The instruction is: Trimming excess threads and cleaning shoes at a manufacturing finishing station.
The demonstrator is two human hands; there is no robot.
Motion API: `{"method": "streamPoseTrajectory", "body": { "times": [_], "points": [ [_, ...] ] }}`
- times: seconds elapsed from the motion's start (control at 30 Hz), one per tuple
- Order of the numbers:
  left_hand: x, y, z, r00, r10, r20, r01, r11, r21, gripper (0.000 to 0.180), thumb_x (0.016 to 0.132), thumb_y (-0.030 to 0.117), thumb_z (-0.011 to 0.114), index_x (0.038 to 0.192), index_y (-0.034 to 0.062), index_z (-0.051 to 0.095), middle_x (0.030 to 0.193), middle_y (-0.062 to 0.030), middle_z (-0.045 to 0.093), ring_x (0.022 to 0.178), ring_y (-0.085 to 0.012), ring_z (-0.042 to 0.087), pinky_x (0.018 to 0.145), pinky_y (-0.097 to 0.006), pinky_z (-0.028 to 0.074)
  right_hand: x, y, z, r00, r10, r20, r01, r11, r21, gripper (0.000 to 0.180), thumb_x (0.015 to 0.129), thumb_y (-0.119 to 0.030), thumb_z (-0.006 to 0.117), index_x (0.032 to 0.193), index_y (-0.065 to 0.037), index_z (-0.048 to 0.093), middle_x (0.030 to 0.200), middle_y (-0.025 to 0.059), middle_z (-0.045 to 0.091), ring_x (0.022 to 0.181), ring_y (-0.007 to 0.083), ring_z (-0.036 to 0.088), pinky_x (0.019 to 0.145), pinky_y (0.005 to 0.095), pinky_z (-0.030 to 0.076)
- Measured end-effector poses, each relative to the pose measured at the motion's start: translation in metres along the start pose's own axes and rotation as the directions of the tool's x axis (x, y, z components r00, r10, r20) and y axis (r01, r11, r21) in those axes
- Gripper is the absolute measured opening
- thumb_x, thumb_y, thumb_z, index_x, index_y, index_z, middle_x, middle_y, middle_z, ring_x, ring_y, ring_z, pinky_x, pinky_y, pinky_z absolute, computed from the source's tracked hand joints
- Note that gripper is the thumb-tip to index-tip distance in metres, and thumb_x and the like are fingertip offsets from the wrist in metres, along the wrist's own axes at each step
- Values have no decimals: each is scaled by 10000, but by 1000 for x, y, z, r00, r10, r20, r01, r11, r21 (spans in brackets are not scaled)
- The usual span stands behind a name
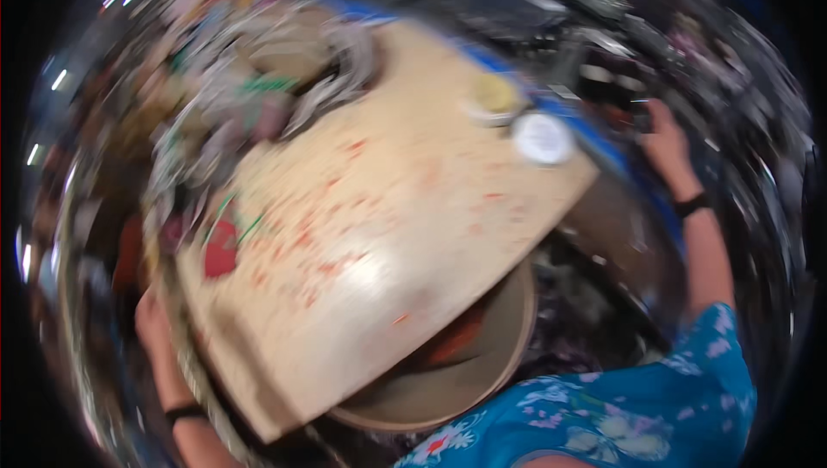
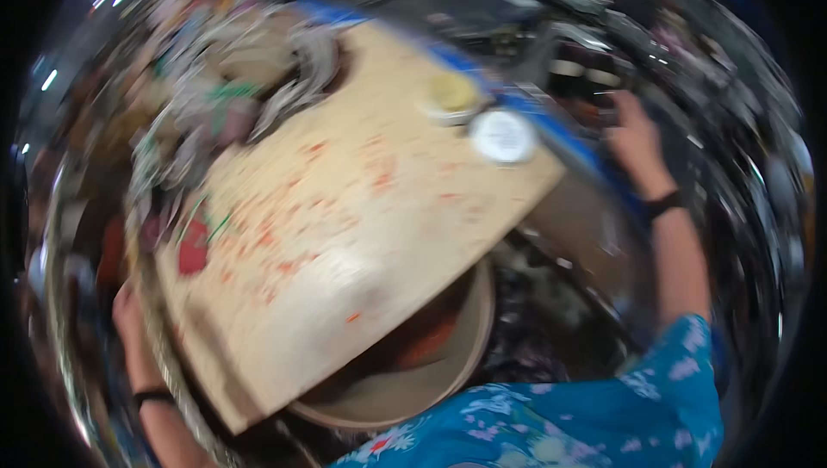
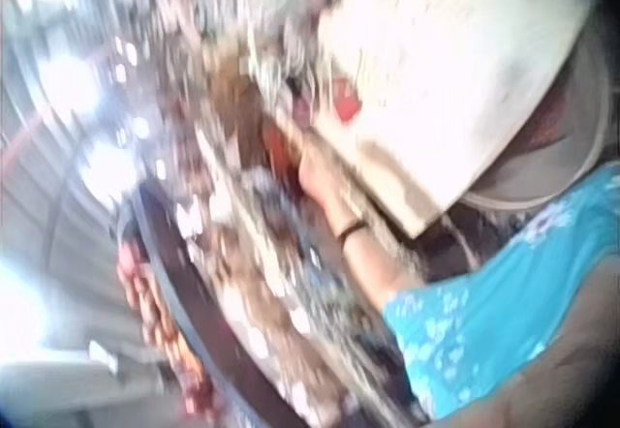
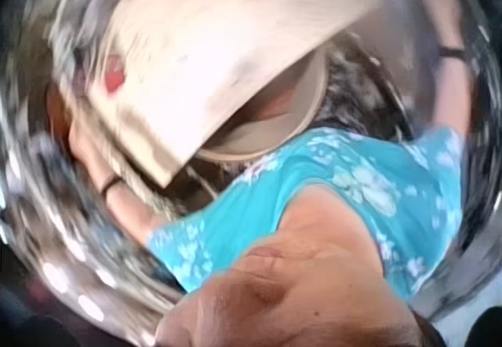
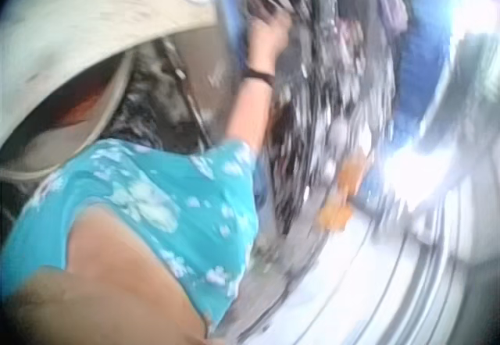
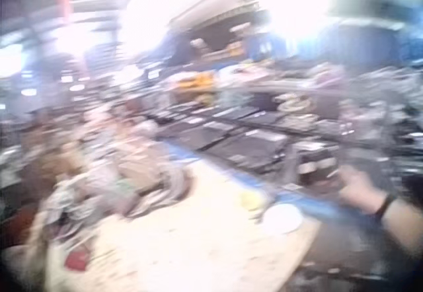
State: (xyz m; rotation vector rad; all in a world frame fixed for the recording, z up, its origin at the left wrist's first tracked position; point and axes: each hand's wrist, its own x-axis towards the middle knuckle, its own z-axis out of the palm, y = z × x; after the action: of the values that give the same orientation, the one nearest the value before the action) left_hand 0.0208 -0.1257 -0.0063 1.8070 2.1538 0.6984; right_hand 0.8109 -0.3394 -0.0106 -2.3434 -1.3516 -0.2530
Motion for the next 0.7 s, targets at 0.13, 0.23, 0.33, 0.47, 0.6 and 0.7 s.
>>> {"method": "streamPoseTrajectory", "body": {
  "times": [0.13,0.23,0.33,0.47,0.6,0.7],
  "points": [
    [-101,71,89,853,319,414,-226,940,-257,295,836,85,592,1114,-10,565,992,-111,632,876,-202,608,799,-305,478,107,132,26,999,-44,-3,43,999,-22,691,773,21,473,1405,-178,278,1308,178,473,1183,332,483,958,368,386],
    [-134,99,99,567,283,773,-153,959,-238,282,861,83,591,1122,-18,567,1010,-109,626,921,-145,601,815,-288,484,177,192,73,988,-155,2,155,988,-22,705,778,50,464,1415,-171,260,1354,169,426,1232,314,439,993,356,352],
    [-171,103,105,620,219,753,-12,963,-270,286,864,114,587,1122,-8,566,1005,-121,632,915,-189,616,809,-303,492,191,149,136,955,-287,70,278,954,117,704,777,65,457,1415,-157,261,1374,164,403,1260,297,411,1010,342,332],
    [-188,103,112,710,90,698,186,933,-310,274,886,106,576,1135,-6,559,1044,-85,615,968,-149,586,868,-281,473,212,167,145,944,-276,181,243,952,186,635,815,-21,521,1401,-118,294,1371,155,411,1268,269,407,1018,308,321],
    [-185,98,116,714,122,689,268,862,-430,257,890,109,568,1122,-1,570,1028,-70,618,958,-127,575,854,-274,469,203,183,142,948,-245,205,182,941,284,591,808,-68,571,1359,-135,370,1272,156,502,1192,259,484,970,302,360],
    [-137,85,97,780,136,611,129,920,-369,244,889,122,567,1101,3,587,1011,-53,627,933,-114,568,845,-276,464,164,113,130,924,-264,277,226,961,160,669,749,23,552,1358,-184,366,1179,192,557,1128,324,531,905,342,412]
  ]
}}
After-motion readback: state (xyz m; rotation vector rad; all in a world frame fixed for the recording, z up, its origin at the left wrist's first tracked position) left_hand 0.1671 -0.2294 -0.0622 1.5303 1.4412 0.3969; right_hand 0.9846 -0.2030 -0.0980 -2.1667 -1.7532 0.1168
